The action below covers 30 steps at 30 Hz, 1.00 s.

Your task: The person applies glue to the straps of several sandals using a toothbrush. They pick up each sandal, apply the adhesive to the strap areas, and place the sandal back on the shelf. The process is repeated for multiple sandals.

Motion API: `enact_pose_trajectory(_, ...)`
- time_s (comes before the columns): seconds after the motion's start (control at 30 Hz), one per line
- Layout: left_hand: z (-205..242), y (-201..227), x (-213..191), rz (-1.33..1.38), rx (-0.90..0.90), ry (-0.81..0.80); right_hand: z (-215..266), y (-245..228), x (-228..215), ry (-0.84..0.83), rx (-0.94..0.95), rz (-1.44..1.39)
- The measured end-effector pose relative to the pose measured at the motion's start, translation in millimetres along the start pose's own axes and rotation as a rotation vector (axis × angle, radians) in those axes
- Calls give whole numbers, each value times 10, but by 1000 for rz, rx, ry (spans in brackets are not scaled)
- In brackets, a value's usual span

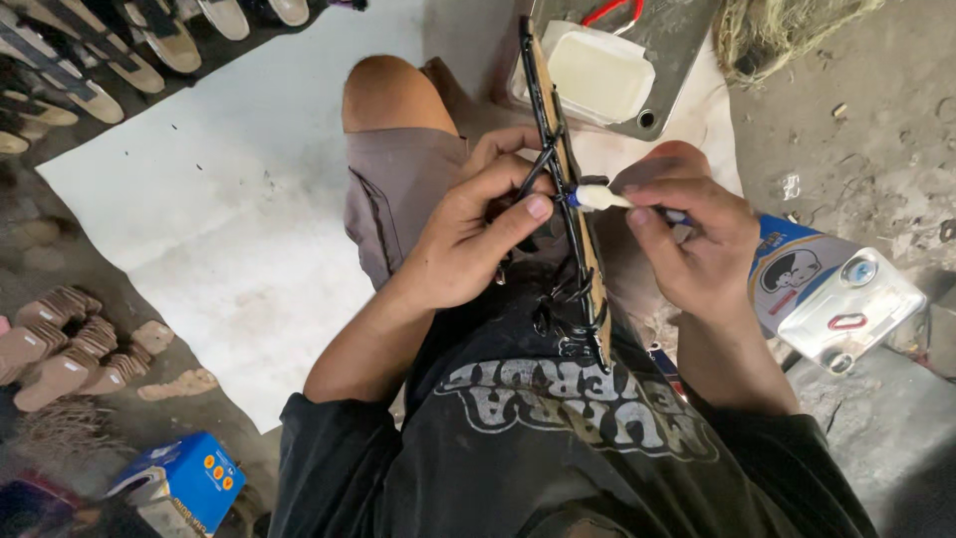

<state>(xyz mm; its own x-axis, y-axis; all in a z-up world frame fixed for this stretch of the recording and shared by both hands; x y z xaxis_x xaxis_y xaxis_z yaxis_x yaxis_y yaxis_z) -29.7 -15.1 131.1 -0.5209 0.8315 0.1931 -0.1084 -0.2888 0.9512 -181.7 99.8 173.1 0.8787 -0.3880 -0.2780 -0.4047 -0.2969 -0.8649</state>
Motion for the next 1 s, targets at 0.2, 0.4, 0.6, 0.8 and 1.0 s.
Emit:
enact_pose_trajectory(0.2,39,89,35,-59,9,26,25,-52,-28,55,-39,38)
enact_pose_trajectory(0.4,31,117,-27,-44,-62,81,191,-19,-137,-39,26,207)
enact_pose_trajectory(0.6,74,343,58,-235,104,59,263,6,-196,-24,36,310)
enact_pose_trajectory(0.8,86,416,58,-231,124,70,208,2,-171,7,-1,199)
enact_pose_trajectory(1.0,120,322,9,-148,81,100,292,50,-129,-32,37,11)
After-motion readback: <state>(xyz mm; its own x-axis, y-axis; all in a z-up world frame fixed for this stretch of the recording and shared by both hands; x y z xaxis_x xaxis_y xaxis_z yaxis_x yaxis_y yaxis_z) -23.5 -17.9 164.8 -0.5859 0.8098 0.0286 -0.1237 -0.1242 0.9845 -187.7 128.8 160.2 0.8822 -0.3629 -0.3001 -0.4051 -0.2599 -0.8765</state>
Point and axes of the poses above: each hand's wrist, its own z-axis away from the middle knuckle, its own x-axis out of the palm, y = z × x, the point moved 9 cm from there along -z, towards the middle knuckle, and after that the axes turned 12 degrees about -x, right-handed, at the moved point
